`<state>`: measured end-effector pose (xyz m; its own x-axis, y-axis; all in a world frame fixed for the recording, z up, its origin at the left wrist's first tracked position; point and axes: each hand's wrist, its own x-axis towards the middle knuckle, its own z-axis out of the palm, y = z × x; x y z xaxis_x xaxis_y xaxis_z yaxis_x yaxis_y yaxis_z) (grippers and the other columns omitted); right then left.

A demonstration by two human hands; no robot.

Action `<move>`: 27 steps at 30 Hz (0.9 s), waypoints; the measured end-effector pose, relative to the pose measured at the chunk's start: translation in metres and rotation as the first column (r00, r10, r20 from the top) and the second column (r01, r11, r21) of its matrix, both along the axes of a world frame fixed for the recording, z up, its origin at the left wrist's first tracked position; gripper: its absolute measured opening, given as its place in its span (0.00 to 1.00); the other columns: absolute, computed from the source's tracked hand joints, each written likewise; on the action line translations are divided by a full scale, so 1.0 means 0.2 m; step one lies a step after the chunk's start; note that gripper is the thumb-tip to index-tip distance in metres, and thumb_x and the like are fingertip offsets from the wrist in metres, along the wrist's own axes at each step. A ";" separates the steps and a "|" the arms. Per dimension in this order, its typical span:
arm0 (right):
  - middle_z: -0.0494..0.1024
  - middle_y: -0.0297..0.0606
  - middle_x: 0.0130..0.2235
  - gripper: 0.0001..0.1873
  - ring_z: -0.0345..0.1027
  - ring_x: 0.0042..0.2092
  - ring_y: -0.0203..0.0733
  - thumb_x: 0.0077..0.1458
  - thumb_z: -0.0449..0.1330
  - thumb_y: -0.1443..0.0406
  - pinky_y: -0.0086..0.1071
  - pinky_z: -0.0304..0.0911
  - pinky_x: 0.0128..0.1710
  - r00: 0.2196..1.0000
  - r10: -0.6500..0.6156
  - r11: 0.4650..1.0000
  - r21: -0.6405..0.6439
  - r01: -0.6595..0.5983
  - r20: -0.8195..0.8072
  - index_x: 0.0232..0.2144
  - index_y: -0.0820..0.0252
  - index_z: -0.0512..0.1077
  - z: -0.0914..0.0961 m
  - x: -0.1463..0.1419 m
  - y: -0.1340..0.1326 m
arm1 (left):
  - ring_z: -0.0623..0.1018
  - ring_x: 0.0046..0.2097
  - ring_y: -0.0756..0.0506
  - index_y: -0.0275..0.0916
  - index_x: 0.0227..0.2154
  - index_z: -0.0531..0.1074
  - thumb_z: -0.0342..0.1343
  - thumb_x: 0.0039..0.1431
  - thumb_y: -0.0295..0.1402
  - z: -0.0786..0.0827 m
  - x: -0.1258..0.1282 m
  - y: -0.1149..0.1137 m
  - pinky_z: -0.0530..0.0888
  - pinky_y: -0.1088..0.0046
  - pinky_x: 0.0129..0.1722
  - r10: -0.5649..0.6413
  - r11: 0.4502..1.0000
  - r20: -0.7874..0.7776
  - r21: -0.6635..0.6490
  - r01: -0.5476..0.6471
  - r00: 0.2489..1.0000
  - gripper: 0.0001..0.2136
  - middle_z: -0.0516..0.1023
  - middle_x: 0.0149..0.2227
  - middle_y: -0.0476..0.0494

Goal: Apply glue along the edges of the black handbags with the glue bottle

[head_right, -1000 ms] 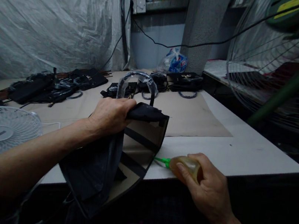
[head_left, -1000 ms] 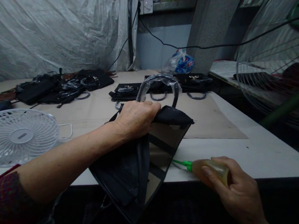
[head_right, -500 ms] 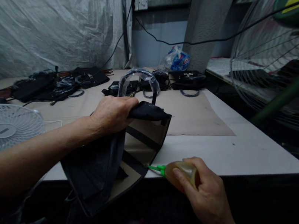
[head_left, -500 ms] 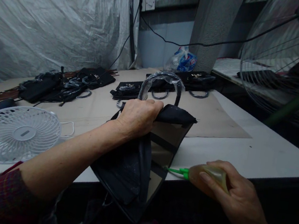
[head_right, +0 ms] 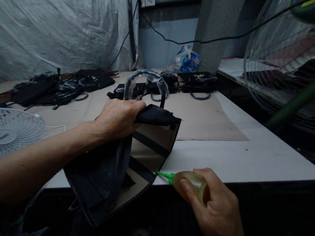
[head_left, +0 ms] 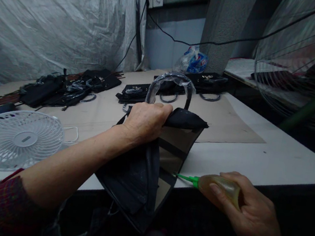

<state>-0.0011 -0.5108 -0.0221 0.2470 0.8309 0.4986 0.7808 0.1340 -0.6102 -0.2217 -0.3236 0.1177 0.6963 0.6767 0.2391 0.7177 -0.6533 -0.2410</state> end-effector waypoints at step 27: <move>0.83 0.35 0.32 0.17 0.76 0.27 0.46 0.59 0.62 0.46 0.36 0.72 0.25 0.993 -0.025 0.997 -0.082 0.015 -0.112 0.35 0.50 0.76 0.01 -0.03 -0.05 | 0.84 0.43 0.35 0.40 0.49 0.75 0.56 0.61 0.29 0.00 0.00 -0.01 0.78 0.59 0.42 0.005 1.000 0.009 -0.017 -0.004 1.000 0.14 0.84 0.43 0.38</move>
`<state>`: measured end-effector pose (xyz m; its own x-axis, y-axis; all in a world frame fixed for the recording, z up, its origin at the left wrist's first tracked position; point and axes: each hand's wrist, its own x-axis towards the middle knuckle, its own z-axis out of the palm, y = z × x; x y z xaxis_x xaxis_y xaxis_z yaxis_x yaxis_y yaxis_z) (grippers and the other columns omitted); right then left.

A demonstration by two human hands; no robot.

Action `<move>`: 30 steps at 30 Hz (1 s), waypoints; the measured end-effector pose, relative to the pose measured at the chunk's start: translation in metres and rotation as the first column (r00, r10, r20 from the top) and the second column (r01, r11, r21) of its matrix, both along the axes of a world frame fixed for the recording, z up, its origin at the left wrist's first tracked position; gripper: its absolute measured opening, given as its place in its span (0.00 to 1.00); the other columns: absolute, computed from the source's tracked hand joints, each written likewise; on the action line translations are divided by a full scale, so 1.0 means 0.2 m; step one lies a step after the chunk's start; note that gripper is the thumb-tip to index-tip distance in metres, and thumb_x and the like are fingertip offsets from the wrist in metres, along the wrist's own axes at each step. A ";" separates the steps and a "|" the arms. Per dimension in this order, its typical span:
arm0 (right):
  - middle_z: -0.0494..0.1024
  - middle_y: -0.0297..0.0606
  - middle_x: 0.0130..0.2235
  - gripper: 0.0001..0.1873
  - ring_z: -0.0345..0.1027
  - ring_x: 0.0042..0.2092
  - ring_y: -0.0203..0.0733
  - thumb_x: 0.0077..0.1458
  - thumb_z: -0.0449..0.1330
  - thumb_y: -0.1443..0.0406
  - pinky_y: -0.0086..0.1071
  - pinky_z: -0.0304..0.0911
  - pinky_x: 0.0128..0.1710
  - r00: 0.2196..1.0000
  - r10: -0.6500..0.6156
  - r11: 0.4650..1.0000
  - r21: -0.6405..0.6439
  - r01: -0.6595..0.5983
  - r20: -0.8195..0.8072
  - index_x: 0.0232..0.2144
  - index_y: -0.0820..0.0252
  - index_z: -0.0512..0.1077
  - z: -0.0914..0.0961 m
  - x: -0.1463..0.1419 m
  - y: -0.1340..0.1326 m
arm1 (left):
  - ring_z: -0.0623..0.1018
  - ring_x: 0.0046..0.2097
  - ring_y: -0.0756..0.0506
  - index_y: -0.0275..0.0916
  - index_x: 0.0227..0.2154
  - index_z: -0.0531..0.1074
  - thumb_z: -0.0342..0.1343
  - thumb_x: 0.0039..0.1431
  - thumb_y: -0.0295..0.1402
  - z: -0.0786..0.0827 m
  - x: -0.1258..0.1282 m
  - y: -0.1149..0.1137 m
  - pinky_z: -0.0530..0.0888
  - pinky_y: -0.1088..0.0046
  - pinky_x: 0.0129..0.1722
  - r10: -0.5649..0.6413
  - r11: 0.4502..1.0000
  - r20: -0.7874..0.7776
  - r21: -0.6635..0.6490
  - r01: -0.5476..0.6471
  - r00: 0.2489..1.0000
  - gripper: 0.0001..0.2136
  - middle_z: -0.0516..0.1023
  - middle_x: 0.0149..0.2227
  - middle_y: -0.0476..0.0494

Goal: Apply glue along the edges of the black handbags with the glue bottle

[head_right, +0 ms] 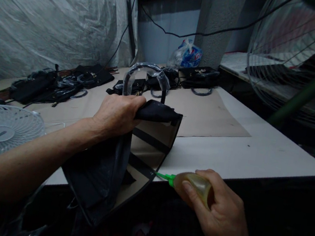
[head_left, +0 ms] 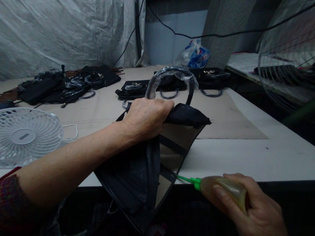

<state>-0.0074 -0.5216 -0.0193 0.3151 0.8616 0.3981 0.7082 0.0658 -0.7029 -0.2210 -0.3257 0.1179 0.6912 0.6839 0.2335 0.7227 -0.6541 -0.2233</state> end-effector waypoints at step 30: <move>0.81 0.31 0.28 0.15 0.75 0.24 0.45 0.60 0.61 0.46 0.35 0.68 0.20 0.999 0.038 0.999 -0.030 -0.039 -0.026 0.34 0.48 0.75 0.03 -0.04 0.00 | 0.84 0.43 0.34 0.41 0.48 0.74 0.57 0.61 0.30 -0.01 0.00 -0.03 0.78 0.59 0.41 -0.006 1.000 -0.004 0.015 0.006 1.000 0.13 0.83 0.42 0.38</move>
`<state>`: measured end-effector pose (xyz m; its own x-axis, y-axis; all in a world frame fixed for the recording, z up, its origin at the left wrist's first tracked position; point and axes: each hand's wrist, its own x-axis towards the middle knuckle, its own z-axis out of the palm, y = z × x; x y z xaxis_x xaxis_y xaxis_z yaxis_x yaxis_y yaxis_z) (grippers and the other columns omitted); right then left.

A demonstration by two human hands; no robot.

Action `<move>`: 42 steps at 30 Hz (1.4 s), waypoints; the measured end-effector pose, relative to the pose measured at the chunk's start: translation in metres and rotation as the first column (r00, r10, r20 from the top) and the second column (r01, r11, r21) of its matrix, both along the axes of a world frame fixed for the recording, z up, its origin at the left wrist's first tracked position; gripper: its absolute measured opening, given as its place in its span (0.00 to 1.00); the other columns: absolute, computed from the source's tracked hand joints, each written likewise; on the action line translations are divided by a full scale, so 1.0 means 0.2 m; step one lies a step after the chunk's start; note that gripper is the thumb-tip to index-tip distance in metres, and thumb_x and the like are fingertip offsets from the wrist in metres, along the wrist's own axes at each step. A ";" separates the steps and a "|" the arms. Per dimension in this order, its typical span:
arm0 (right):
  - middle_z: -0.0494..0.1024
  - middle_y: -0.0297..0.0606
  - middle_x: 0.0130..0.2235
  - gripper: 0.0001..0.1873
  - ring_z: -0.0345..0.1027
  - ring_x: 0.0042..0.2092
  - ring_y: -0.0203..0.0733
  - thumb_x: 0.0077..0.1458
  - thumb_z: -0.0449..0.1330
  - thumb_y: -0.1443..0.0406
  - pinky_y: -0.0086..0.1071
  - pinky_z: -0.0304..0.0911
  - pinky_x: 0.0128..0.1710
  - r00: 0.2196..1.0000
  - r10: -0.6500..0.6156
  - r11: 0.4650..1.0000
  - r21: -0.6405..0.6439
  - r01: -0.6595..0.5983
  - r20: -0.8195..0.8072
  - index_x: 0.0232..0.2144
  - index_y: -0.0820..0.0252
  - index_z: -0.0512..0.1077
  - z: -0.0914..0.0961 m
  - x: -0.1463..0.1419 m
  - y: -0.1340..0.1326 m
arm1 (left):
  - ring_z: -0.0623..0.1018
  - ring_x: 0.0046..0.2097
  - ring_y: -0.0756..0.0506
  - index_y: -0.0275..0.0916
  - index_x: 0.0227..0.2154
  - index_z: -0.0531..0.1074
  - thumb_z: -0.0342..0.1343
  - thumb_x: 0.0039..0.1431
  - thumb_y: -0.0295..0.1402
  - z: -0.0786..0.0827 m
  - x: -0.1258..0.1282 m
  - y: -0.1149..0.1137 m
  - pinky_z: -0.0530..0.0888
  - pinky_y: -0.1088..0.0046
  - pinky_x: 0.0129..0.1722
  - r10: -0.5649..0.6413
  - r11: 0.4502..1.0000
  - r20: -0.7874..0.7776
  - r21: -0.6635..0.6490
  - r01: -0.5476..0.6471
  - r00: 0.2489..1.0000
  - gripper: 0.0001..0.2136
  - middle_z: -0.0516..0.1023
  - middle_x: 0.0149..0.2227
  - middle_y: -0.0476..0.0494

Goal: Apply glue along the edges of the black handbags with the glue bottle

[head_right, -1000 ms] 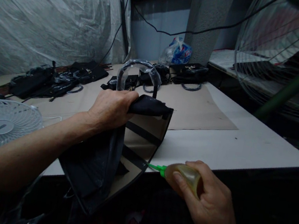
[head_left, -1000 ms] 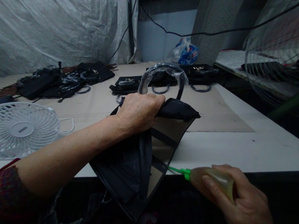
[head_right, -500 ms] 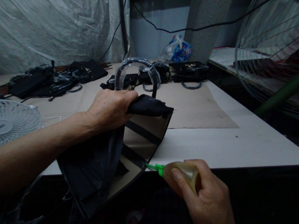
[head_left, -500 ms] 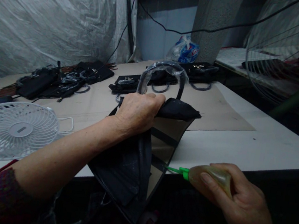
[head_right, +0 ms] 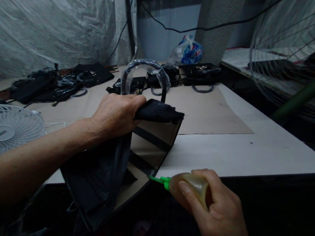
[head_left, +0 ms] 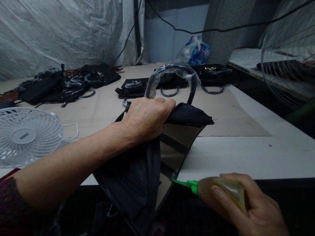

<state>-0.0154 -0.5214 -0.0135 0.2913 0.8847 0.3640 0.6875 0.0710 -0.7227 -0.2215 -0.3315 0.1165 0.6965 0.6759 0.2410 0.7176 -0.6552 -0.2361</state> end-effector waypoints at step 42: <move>0.81 0.32 0.31 0.19 0.77 0.25 0.39 0.70 0.53 0.46 0.26 0.72 0.23 0.938 -0.054 0.977 0.210 -0.020 0.341 0.39 0.53 0.71 0.03 -0.04 -0.06 | 0.85 0.43 0.35 0.42 0.48 0.74 0.59 0.59 0.31 0.02 0.00 -0.03 0.78 0.60 0.42 0.016 1.000 -0.033 0.014 -0.016 0.999 0.14 0.84 0.43 0.41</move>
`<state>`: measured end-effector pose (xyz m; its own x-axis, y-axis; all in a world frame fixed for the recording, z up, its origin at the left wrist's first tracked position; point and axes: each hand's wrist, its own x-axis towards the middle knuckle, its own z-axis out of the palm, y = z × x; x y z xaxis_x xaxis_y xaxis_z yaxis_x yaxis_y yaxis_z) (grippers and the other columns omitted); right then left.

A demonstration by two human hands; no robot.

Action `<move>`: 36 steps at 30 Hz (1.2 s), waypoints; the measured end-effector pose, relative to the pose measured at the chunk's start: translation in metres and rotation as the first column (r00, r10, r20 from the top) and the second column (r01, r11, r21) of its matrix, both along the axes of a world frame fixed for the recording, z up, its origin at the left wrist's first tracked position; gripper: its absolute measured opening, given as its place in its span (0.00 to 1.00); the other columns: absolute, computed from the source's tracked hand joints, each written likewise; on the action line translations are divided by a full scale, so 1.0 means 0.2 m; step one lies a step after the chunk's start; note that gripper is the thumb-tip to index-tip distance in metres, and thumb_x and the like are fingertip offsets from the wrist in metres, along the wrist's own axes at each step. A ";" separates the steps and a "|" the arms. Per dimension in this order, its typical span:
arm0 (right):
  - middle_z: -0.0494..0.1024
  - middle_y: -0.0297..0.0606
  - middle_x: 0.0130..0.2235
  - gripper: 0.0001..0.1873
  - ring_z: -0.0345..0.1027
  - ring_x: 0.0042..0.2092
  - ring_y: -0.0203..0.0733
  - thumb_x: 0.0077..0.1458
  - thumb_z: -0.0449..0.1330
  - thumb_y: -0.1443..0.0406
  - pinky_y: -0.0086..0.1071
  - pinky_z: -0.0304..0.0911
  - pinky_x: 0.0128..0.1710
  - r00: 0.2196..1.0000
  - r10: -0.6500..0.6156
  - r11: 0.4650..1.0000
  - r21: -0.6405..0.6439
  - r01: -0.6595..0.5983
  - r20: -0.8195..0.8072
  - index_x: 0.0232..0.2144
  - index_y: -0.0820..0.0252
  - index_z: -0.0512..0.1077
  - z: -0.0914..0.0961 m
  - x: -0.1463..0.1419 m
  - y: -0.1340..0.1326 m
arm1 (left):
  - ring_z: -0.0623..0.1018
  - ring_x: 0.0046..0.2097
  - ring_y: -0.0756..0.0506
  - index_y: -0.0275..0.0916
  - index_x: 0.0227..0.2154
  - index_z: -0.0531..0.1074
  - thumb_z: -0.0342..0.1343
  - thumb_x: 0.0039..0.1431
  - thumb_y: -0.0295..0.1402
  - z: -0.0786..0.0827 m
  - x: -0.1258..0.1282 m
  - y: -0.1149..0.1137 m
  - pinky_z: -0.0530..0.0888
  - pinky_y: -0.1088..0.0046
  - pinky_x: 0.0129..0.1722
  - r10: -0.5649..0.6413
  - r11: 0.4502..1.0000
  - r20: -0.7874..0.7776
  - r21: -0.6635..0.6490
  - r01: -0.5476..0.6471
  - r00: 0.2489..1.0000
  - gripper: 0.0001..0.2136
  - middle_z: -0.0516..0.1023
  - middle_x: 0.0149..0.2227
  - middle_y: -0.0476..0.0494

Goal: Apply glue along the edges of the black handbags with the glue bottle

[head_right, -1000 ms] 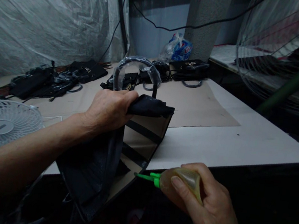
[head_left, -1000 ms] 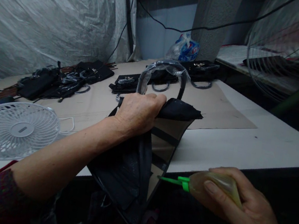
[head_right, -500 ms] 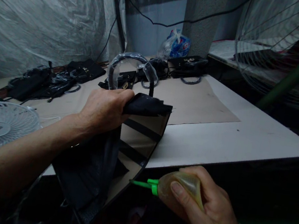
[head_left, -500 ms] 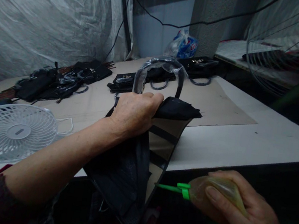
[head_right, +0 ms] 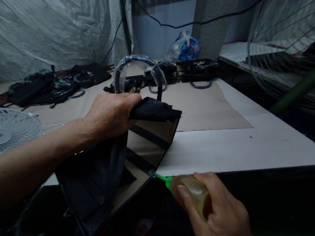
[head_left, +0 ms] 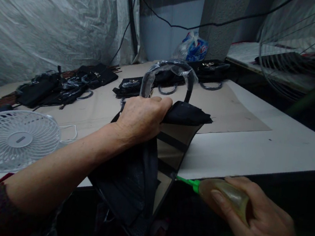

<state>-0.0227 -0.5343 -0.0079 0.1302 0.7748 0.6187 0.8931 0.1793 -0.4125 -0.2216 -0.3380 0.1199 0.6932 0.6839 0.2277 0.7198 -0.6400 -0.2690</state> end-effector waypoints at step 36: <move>0.84 0.28 0.34 0.16 0.80 0.28 0.43 0.63 0.60 0.44 0.25 0.72 0.21 0.967 -0.028 0.987 -0.159 -0.013 -0.253 0.39 0.45 0.76 0.02 -0.05 -0.09 | 0.84 0.45 0.36 0.41 0.47 0.75 0.59 0.59 0.32 0.03 -0.03 -0.06 0.77 0.60 0.47 -0.005 0.999 0.048 -0.044 0.007 0.999 0.13 0.84 0.42 0.40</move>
